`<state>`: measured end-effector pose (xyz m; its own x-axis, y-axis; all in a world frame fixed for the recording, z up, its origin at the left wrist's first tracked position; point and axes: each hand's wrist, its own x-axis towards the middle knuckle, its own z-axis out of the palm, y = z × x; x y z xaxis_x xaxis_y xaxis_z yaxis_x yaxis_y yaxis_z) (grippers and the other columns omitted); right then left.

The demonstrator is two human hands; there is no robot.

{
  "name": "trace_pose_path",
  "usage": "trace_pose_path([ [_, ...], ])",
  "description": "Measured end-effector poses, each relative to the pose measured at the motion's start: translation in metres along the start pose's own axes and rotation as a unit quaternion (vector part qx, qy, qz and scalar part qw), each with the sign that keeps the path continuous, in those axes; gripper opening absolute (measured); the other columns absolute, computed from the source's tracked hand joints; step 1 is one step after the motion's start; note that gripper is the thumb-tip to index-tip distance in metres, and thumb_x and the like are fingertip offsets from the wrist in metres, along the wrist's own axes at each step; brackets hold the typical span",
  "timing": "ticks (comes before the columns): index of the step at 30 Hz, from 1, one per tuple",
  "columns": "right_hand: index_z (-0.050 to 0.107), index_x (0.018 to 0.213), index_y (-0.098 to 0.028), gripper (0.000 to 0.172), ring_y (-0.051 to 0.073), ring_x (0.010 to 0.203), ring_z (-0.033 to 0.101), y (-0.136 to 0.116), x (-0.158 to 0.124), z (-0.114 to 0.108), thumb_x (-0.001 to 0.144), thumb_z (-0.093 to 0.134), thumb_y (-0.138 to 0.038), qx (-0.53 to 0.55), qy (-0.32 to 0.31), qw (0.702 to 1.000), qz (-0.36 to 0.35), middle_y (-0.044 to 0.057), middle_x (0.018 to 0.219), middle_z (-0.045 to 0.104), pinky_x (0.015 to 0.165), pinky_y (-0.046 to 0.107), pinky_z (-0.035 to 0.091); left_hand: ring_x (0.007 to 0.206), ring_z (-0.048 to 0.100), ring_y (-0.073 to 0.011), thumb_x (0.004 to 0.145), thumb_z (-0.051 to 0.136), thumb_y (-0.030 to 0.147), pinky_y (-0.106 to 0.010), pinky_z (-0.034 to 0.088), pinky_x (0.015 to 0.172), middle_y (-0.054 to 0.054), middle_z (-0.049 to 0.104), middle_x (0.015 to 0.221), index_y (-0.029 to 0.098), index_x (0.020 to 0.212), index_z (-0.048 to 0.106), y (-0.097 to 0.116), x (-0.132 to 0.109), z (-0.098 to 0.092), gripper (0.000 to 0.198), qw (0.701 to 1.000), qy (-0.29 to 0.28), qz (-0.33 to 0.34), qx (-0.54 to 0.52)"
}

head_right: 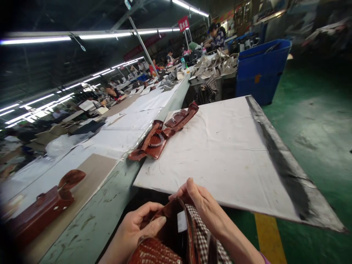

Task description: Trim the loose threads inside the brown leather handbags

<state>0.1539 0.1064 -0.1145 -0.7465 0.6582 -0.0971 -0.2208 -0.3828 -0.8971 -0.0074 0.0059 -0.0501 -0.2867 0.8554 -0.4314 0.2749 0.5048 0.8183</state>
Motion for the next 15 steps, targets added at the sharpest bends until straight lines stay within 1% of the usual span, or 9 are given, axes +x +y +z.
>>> trace_pose_path([
  [2, 0.066, 0.095, -0.015, 0.056, 0.025, 0.097, 0.066, -0.001, -0.007, -0.006, 0.099, 0.032, -0.06, -0.006, 0.02, 1.0, -0.003, 0.01, 0.099, 0.072, 0.095, 0.04, 0.045, 0.057, 0.046, -0.0121, 0.075, 0.066, 0.039, -0.022, 0.036, 0.054, 0.001, 0.056, 0.063, 0.014, 0.085, 0.071, 0.002, 0.0, 0.0, 0.028, 1.0, 0.004, 0.004, 0.012],
  [3, 0.067, 0.096, -0.015, 0.054, 0.025, 0.098, 0.065, -0.002, -0.012, -0.009, 0.099, 0.035, -0.059, -0.02, 0.025, 0.999, -0.001, 0.009, 0.098, 0.071, 0.095, 0.04, 0.045, 0.058, 0.046, -0.0124, 0.075, 0.065, 0.04, -0.022, 0.036, 0.054, 0.001, 0.056, 0.063, 0.014, 0.084, 0.071, 0.002, -0.001, 0.0, 0.028, 1.0, 0.006, 0.005, 0.013],
  [6, 0.067, 0.099, -0.017, 0.046, 0.025, 0.096, 0.065, -0.01, -0.024, -0.012, 0.096, 0.044, -0.057, -0.066, 0.029, 0.997, 0.018, 0.008, 0.096, 0.071, 0.091, 0.039, 0.047, 0.057, 0.047, -0.0126, 0.074, 0.065, 0.042, -0.022, 0.036, 0.053, 0.001, 0.057, 0.063, 0.014, 0.085, 0.07, 0.003, -0.001, -0.001, 0.03, 1.0, 0.008, 0.003, 0.006],
  [8, 0.065, 0.102, -0.017, 0.043, 0.025, 0.095, 0.065, -0.015, -0.031, -0.009, 0.094, 0.048, -0.056, -0.086, 0.024, 0.996, 0.016, 0.008, 0.098, 0.071, 0.087, 0.037, 0.049, 0.057, 0.047, -0.0122, 0.075, 0.066, 0.042, -0.022, 0.036, 0.052, 0.001, 0.057, 0.063, 0.014, 0.086, 0.07, 0.002, -0.002, 0.0, 0.031, 1.0, 0.006, 0.002, 0.006],
  [11, 0.062, 0.108, -0.019, 0.038, 0.024, 0.098, 0.066, -0.018, -0.036, 0.001, 0.092, 0.054, -0.052, -0.122, 0.022, 0.992, -0.017, 0.008, 0.105, 0.07, 0.087, 0.035, 0.051, 0.058, 0.05, -0.0129, 0.076, 0.066, 0.042, -0.022, 0.039, 0.053, 0.0, 0.06, 0.065, 0.014, 0.087, 0.071, 0.002, -0.002, 0.002, 0.03, 1.0, 0.002, 0.018, 0.019],
  [13, 0.06, 0.11, -0.021, 0.031, 0.023, 0.1, 0.065, -0.017, -0.036, 0.007, 0.09, 0.058, -0.044, -0.186, 0.035, 0.981, -0.042, 0.007, 0.107, 0.069, 0.09, 0.034, 0.05, 0.059, 0.053, -0.0139, 0.078, 0.065, 0.04, -0.022, 0.042, 0.054, -0.001, 0.064, 0.066, 0.015, 0.088, 0.071, 0.002, -0.002, 0.004, 0.028, 0.999, 0.0, 0.035, 0.036],
  [15, 0.059, 0.11, -0.022, 0.024, 0.022, 0.097, 0.065, -0.015, -0.035, 0.012, 0.09, 0.058, -0.036, -0.246, 0.049, 0.966, -0.065, 0.005, 0.105, 0.07, 0.087, 0.032, 0.05, 0.061, 0.057, -0.0149, 0.08, 0.064, 0.038, -0.023, 0.044, 0.057, -0.002, 0.067, 0.069, 0.015, 0.089, 0.071, 0.003, -0.001, 0.005, 0.026, 0.997, -0.001, 0.053, 0.055],
])
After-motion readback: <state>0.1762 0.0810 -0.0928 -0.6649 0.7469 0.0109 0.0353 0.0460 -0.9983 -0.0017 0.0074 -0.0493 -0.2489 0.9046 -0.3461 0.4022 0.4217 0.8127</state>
